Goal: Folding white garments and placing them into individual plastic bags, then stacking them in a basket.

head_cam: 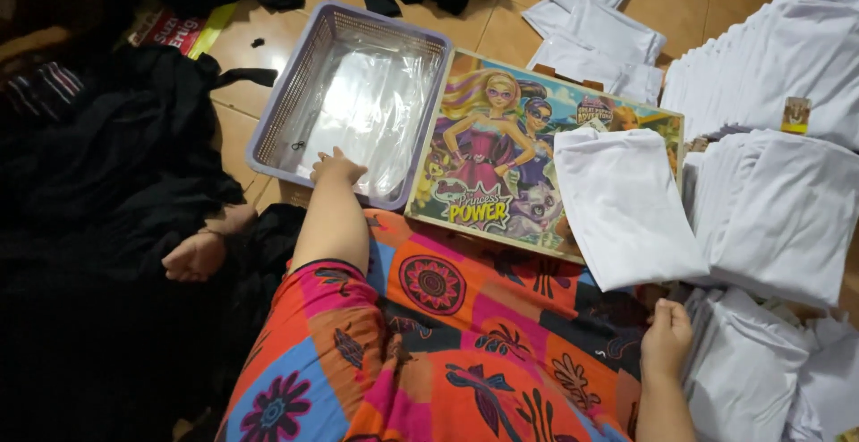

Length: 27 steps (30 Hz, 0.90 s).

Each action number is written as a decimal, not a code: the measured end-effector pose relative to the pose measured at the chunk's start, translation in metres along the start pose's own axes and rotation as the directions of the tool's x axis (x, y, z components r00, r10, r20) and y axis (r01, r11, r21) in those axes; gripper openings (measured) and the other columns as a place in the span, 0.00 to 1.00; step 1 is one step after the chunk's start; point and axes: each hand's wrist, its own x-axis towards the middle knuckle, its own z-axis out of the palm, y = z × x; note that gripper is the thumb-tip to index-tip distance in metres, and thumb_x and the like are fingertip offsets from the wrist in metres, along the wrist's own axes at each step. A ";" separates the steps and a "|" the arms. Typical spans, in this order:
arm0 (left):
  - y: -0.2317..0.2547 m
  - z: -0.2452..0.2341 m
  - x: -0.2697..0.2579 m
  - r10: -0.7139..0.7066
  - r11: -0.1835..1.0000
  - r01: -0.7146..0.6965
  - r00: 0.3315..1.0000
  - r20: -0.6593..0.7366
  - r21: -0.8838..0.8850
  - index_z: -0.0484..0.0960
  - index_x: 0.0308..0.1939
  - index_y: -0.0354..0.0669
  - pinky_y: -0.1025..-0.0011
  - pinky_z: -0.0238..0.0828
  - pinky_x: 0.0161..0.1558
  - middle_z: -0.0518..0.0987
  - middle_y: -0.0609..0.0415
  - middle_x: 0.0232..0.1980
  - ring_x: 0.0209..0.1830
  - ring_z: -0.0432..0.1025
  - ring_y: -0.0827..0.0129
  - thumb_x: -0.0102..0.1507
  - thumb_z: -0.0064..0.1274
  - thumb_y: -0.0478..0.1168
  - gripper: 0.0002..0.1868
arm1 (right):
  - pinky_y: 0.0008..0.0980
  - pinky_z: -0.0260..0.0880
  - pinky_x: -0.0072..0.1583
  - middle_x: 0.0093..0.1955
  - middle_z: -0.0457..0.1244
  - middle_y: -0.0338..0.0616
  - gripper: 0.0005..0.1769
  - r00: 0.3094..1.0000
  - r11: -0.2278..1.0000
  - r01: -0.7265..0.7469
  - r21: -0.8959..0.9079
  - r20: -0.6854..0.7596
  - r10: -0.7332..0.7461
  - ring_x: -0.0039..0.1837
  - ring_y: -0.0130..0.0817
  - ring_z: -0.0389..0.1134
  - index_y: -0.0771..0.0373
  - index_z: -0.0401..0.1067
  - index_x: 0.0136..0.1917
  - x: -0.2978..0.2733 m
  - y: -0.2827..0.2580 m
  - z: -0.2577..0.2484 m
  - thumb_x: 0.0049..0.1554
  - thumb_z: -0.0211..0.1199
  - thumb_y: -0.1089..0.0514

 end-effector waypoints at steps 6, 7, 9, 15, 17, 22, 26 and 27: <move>0.029 0.024 0.023 0.100 0.961 -0.106 0.994 0.039 0.256 0.38 0.83 0.48 0.31 0.44 0.70 0.65 0.32 0.73 0.72 0.64 0.44 0.53 0.71 0.57 0.68 | 0.30 0.59 0.50 0.43 0.62 0.43 0.13 0.999 0.996 0.042 -0.073 -0.016 -0.044 0.44 0.32 0.58 0.69 0.71 0.54 0.005 0.011 0.005 0.73 0.51 0.57; 0.033 0.026 0.024 0.104 0.959 -0.111 0.994 0.043 0.261 0.38 0.83 0.48 0.31 0.44 0.70 0.65 0.32 0.73 0.72 0.64 0.44 0.53 0.71 0.57 0.68 | 0.30 0.59 0.50 0.43 0.62 0.43 0.13 0.999 0.997 0.036 -0.075 -0.020 -0.038 0.44 0.32 0.58 0.69 0.71 0.54 0.002 0.005 0.005 0.73 0.51 0.57; 0.040 0.028 0.027 0.161 0.947 -0.126 0.982 -0.098 0.294 0.53 0.80 0.39 0.25 0.25 0.71 0.79 0.38 0.63 0.63 0.73 0.47 0.60 0.56 0.37 0.46 | 0.30 0.57 0.48 0.40 0.61 0.42 0.14 0.999 0.996 0.039 -0.085 -0.001 -0.039 0.41 0.32 0.57 0.70 0.71 0.53 -0.002 -0.006 0.006 0.73 0.50 0.58; 0.030 0.008 0.010 0.103 0.902 -0.165 0.980 -0.172 -0.399 0.56 0.77 0.43 0.48 0.58 0.69 0.71 0.44 0.70 0.71 0.65 0.52 0.54 0.69 0.38 0.52 | 0.32 0.56 0.45 0.35 0.58 0.42 0.14 1.000 0.994 0.017 -0.109 0.021 -0.014 0.38 0.33 0.54 0.70 0.69 0.47 -0.005 -0.024 0.005 0.71 0.49 0.59; 0.015 0.011 0.018 0.081 0.816 -0.163 0.982 -0.169 -0.555 0.65 0.70 0.37 0.59 0.66 0.53 0.77 0.43 0.57 0.52 0.70 0.58 0.51 0.71 0.39 0.46 | 0.33 0.57 0.46 0.36 0.58 0.44 0.13 0.999 0.992 0.024 -0.125 0.025 -0.021 0.39 0.35 0.55 0.71 0.68 0.47 -0.005 -0.029 0.004 0.71 0.49 0.60; -0.009 -0.008 -0.013 0.153 0.491 -0.170 0.982 -0.107 -0.854 0.76 0.55 0.46 0.76 0.64 0.29 0.73 0.54 0.38 0.28 0.64 0.72 0.54 0.64 0.35 0.26 | 0.36 0.57 0.45 0.36 0.60 0.47 0.13 0.999 0.987 -0.027 -0.160 0.042 0.034 0.39 0.37 0.56 0.71 0.69 0.50 -0.008 -0.038 0.006 0.70 0.48 0.59; -0.001 -0.014 -0.034 0.205 0.261 -0.164 0.972 -0.111 -0.951 0.58 0.73 0.42 0.47 0.77 0.58 0.70 0.33 0.68 0.61 0.74 0.43 0.61 0.56 0.27 0.38 | 0.48 0.65 0.54 0.39 0.62 0.54 0.12 1.000 0.962 0.006 -0.273 -0.027 -0.014 0.48 0.52 0.65 0.61 0.70 0.44 -0.014 -0.042 0.007 0.69 0.53 0.56; 0.002 -0.012 -0.035 0.206 0.262 -0.189 0.969 -0.137 -0.946 0.56 0.73 0.45 0.45 0.75 0.59 0.70 0.34 0.69 0.58 0.77 0.45 0.62 0.52 0.24 0.38 | 0.47 0.65 0.54 0.38 0.62 0.53 0.12 1.000 0.967 -0.003 -0.254 -0.023 -0.003 0.47 0.52 0.64 0.61 0.69 0.44 -0.016 -0.047 0.006 0.69 0.53 0.56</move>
